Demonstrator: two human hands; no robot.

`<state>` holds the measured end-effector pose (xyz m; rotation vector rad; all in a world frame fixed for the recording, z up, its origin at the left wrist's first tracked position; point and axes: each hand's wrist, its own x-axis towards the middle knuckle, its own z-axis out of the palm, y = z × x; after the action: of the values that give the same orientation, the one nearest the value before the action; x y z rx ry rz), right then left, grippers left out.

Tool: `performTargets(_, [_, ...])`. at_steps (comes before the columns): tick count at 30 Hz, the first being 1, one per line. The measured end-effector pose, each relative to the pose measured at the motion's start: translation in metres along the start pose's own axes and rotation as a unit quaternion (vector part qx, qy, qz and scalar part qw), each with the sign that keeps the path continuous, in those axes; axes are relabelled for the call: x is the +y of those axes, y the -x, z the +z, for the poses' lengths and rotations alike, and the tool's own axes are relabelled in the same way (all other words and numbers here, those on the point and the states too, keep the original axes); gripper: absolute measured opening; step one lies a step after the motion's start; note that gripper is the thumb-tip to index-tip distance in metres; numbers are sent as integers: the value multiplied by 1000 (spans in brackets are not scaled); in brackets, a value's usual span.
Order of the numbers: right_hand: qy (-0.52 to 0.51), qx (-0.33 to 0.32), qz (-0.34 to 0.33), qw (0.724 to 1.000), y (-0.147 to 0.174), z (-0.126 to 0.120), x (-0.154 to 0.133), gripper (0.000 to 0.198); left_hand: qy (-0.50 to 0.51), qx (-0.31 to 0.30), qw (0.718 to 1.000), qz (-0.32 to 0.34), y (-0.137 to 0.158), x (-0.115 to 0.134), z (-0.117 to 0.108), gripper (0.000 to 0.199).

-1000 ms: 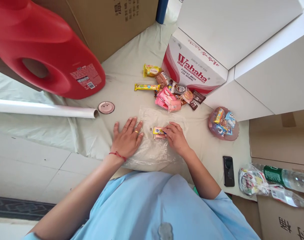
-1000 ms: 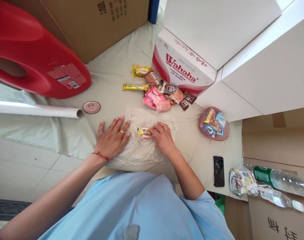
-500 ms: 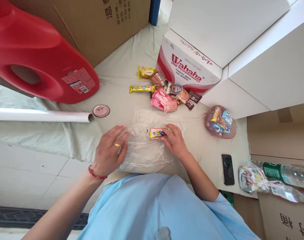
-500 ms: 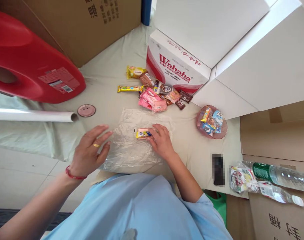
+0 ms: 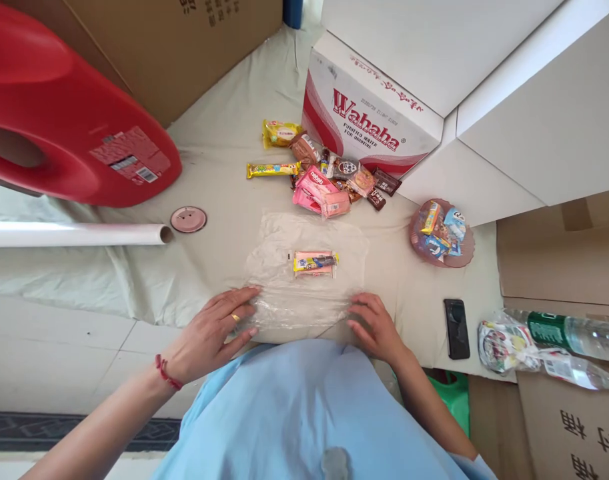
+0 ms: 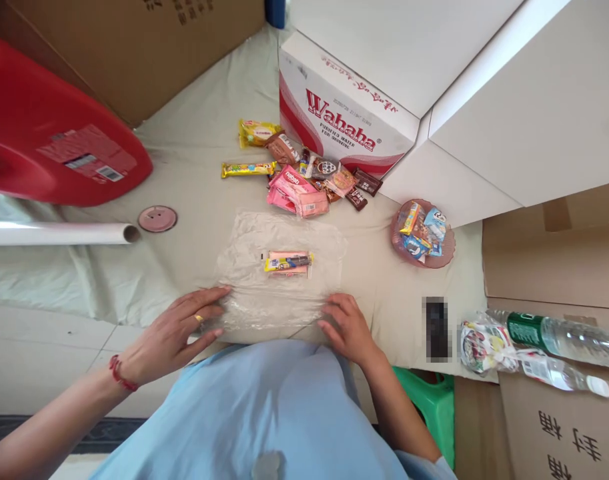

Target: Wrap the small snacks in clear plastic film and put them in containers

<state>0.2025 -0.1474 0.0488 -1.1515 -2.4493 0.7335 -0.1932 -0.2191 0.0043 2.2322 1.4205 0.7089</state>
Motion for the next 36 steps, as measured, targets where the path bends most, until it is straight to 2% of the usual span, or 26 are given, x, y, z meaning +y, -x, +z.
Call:
performTargets(2, [11,53,9,998,-22,-6,-4,21,-9,17,1000,-8,-6,3,-3,21])
performTargets(4, [38,73,5,997,-54,-11,-7,24,-44,52,997,-25,-13,7,-5,23])
performTargets(7, [88,18,-42,995,-102,-12,-12,40,-112,93,989,-41,-26,14,-6,21])
performTargets(9, [128,-41,-77,988,-126,-4,-15,53,-135,82,987,-36,-35,17,-3,24])
performTargets(11, [158,-91,-96,979,-138,9,-16,58,-144,52,988,-37,-42,18,3,37])
performTargets(14, [178,-103,-91,974,-139,30,-18,54,-147,27,986,-71,-46,15,17,51])
performTargets(17, [194,-56,-58,978,-133,42,-22,45,-142,16,984,-104,-42,13,27,55])
performTargets(21, [212,-13,-14,977,-129,49,-29,40,-142,4,982,-121,-39,16,28,57])
performTargets(27, [200,-28,-9,979,-130,59,-28,44,-128,8,985,-112,-39,12,27,56])
performTargets(32, [144,-4,-15,990,-123,41,-26,49,-93,65,991,-72,-28,14,12,56])
performTargets(36, [26,24,-66,997,-92,10,-18,41,-16,1,1000,0,-9,17,-11,57])
